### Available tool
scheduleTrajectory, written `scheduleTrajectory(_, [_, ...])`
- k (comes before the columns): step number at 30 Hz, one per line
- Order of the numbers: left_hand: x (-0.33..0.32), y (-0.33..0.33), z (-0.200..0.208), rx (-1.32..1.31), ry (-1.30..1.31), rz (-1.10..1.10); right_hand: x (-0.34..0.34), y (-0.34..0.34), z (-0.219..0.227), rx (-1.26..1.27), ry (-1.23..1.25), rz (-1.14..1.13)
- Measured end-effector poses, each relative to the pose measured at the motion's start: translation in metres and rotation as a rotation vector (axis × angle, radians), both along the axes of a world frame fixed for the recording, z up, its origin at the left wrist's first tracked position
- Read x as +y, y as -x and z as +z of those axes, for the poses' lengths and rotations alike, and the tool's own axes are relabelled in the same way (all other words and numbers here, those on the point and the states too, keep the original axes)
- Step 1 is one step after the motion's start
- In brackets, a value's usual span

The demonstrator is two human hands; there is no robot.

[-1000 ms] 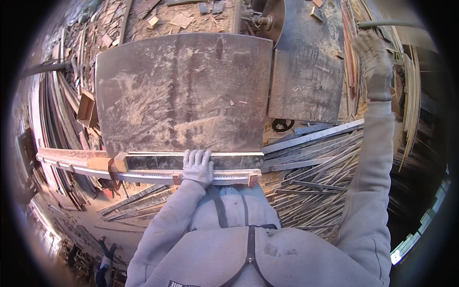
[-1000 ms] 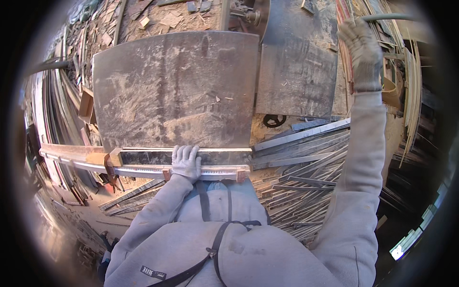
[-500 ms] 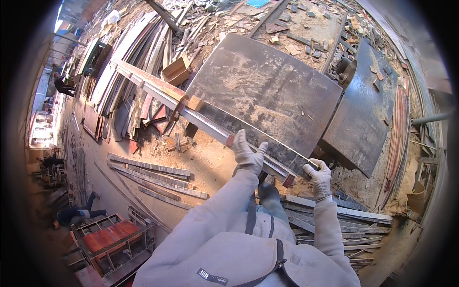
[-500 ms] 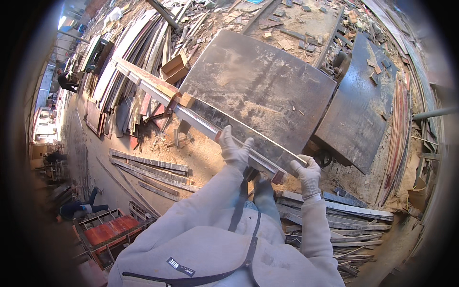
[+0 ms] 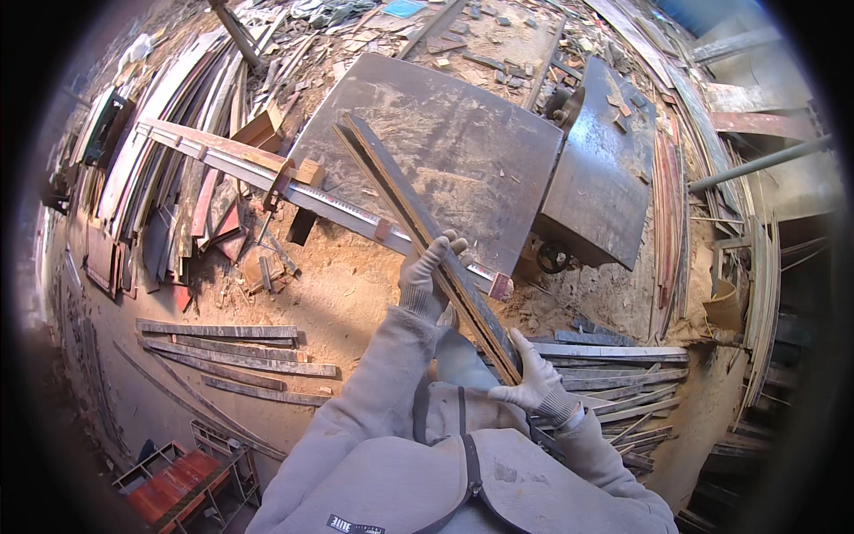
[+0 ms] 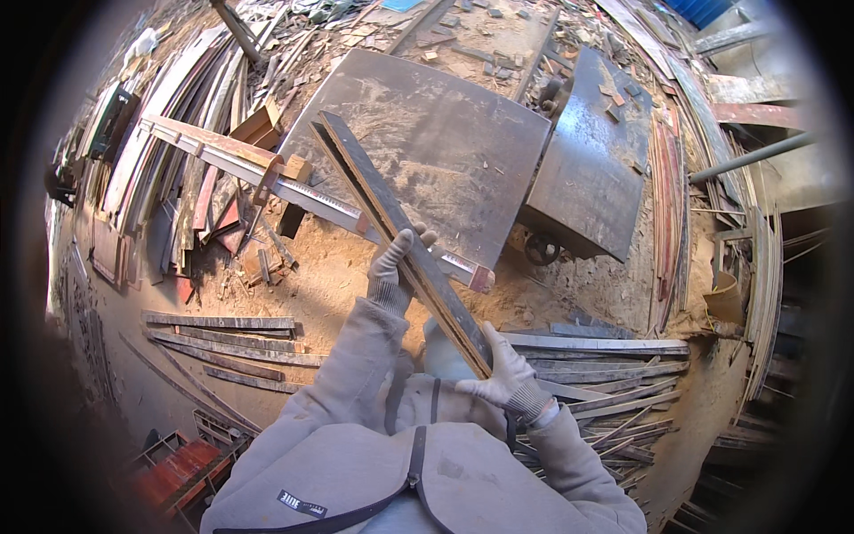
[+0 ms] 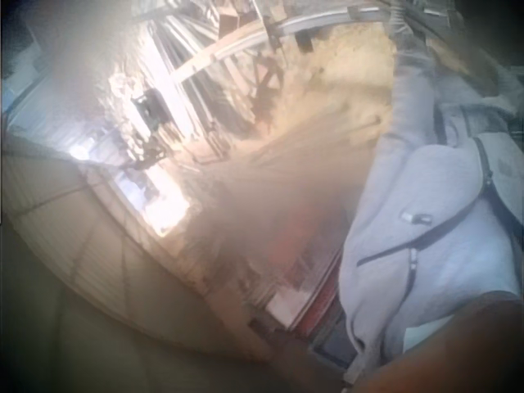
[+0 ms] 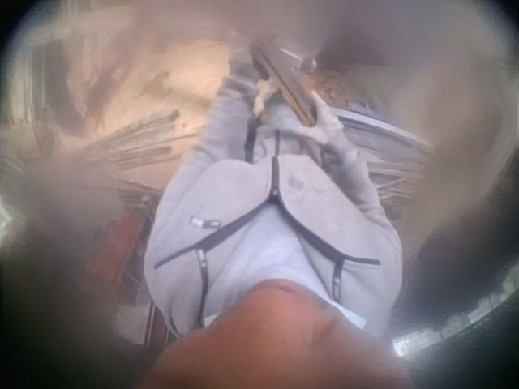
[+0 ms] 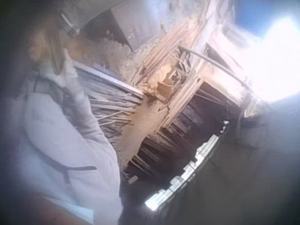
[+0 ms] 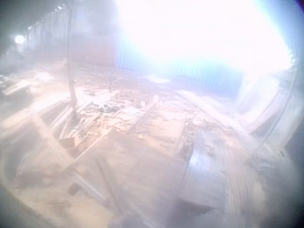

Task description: The person repeatedly positions wooden planks on a table saw, aligns them with a metal fence, and cuts them into shorter pieces. The cut pieces are stacked on the table, and the person occasionally moves around the workshop to retrieve more planks.

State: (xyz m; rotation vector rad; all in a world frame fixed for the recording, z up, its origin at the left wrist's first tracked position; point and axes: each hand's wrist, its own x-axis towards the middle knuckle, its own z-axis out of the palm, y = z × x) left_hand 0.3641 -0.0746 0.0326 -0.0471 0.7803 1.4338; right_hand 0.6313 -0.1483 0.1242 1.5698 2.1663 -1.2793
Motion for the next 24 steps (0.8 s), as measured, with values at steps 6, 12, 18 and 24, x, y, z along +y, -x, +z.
scheduleTrajectory(6, [0.008, 0.057, 0.024, 0.09, 0.007, -0.013, 0.006, 0.036, 0.008, 0.607, 0.538, -0.589])
scheduleTrajectory(12, [0.081, 0.111, 0.007, -0.022, 0.119, 0.069, -0.004, 0.033, 0.037, 0.863, 0.741, -0.614])
scheduleTrajectory(18, [0.192, 0.172, 0.03, 0.569, 0.177, 0.039, -0.014, 0.018, 0.068, 0.899, 0.645, -0.74])
scheduleTrajectory(24, [0.143, 0.068, 0.063, 0.132, -0.186, -0.346, -0.023, 0.039, 0.066, 0.793, 0.553, -0.683])
